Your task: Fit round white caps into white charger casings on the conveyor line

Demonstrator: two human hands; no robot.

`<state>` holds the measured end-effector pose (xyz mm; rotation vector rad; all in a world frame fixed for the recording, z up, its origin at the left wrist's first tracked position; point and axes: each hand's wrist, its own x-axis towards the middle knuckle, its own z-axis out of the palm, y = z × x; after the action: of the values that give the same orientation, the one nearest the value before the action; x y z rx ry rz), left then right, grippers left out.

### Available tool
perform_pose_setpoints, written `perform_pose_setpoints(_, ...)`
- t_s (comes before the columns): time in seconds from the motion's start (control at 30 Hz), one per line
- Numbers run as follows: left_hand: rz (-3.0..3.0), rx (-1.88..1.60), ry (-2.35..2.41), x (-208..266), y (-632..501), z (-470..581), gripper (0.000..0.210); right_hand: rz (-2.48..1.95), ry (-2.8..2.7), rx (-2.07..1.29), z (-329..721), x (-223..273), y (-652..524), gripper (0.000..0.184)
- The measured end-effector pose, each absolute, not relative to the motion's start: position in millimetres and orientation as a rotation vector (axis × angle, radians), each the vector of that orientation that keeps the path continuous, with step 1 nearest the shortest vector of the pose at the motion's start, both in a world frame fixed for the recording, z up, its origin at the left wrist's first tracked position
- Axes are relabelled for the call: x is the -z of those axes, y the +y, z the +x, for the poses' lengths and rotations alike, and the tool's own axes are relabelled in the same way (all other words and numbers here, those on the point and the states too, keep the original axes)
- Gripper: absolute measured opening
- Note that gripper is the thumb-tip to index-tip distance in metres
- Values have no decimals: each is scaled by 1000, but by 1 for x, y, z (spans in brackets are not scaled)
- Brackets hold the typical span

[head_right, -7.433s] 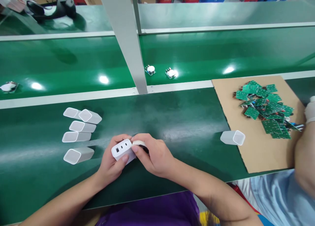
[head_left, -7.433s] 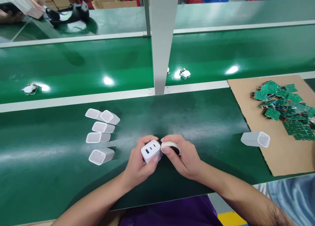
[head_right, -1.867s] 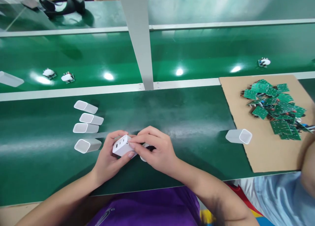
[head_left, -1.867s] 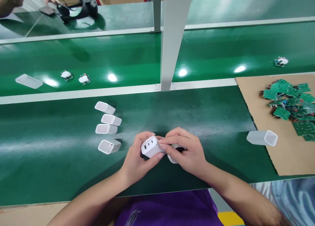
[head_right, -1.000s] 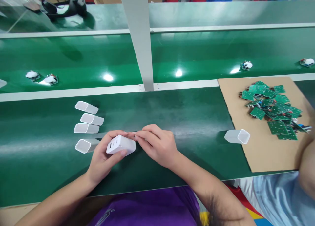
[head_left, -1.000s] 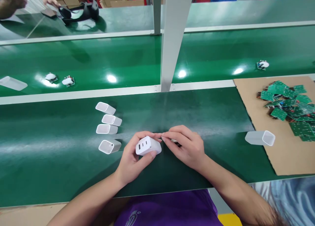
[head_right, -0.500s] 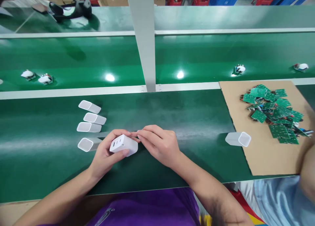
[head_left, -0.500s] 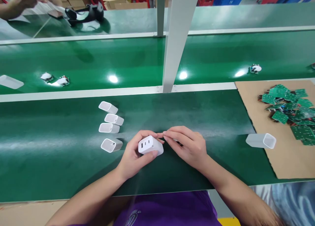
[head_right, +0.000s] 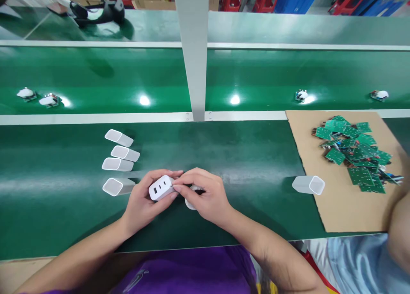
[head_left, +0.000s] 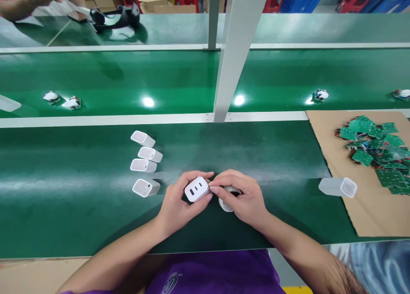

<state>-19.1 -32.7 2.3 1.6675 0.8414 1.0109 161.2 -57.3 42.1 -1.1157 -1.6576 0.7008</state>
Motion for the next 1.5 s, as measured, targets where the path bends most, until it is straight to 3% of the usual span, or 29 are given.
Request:
perform_pose_setpoints(0.53, 1504, -948, 686, -3, -35, -17, 30, -1134, -1693, -577, 155, -37, -61, 9)
perform_pose_setpoints(1.2, 1608, -1035, 677, 5, -36, -14, 41, -1105, -1882, -118, 156, -31, -68, 17)
perform_pose_setpoints(1.5, 1688, -1057, 635, 5, -37, -13, 40, -1119, -1884, -86, 155, -31, -68, 16)
